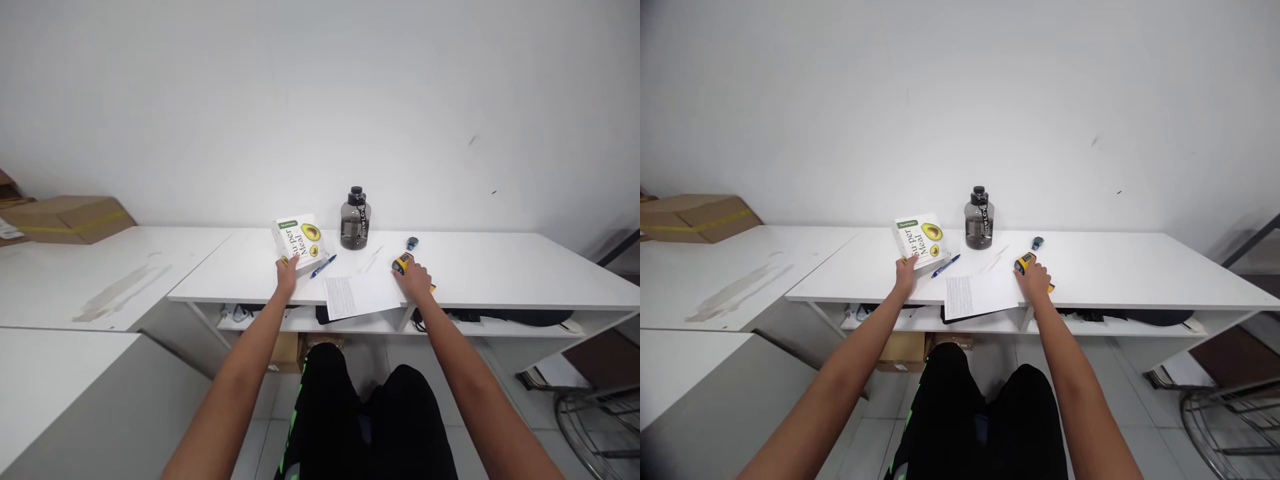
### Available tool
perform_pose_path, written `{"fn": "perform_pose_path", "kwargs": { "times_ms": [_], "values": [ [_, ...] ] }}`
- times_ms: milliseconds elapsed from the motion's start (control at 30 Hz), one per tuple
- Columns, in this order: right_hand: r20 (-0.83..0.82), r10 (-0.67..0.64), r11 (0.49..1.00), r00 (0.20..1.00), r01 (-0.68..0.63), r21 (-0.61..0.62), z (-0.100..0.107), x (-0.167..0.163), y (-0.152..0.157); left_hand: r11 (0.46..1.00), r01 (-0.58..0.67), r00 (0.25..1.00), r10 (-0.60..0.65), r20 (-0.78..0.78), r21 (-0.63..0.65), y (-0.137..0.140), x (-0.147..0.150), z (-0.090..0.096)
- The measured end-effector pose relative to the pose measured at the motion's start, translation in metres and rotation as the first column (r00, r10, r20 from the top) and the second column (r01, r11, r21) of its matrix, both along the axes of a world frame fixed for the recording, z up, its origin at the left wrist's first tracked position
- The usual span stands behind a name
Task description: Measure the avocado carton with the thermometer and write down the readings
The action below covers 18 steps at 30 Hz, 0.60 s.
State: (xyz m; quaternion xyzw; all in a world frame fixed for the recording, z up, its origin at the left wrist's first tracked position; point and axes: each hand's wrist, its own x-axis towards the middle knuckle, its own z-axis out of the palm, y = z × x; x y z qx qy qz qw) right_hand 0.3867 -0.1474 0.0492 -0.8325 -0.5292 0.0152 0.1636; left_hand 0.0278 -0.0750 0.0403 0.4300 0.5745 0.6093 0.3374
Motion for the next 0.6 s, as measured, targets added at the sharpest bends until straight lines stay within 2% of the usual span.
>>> {"fn": "perform_pose_path", "kwargs": {
  "times_ms": [67,133,200,267,367,433,500,533,600],
  "values": [
    [-0.129,0.02,1.0,0.991,-0.02,0.003,0.012,0.012,0.001,0.999,0.029,0.997,-0.03,0.078,0.017,-0.012,-0.001,0.009],
    [-0.337,0.063,0.995,0.939,-0.031,0.097,0.025,0.023,-0.006,0.997,0.07,0.985,-0.073,0.156,0.029,-0.034,-0.003,0.018],
    [-0.564,0.17,0.962,0.808,-0.013,0.272,0.037,0.025,-0.025,0.988,0.145,0.958,-0.156,0.24,0.06,-0.067,-0.001,0.027],
    [-0.685,0.344,0.906,0.643,-0.035,0.422,0.049,0.017,-0.061,0.97,0.221,0.923,-0.242,0.299,0.104,-0.109,0.005,0.032],
    [-0.639,0.579,0.81,0.507,-0.273,0.518,0.064,-0.005,-0.137,0.981,0.161,0.916,-0.19,0.352,0.112,-0.177,0.02,0.035],
    [-0.529,0.69,0.721,0.494,-0.404,0.564,0.071,-0.02,-0.187,0.981,0.174,0.908,-0.195,0.37,0.091,-0.218,0.03,0.033],
    [-0.442,0.755,0.651,0.484,-0.469,0.597,0.072,-0.029,-0.225,0.968,0.245,0.892,-0.248,0.378,0.058,-0.251,0.04,0.028],
    [-0.437,0.763,0.641,0.476,-0.47,0.607,0.071,-0.031,-0.238,0.961,0.275,0.884,-0.269,0.382,0.039,-0.265,0.044,0.024],
    [-0.47,0.741,0.665,0.479,-0.434,0.607,0.064,-0.031,-0.257,0.933,0.359,0.86,-0.333,0.386,0.004,-0.287,0.05,0.015]
  ]
}}
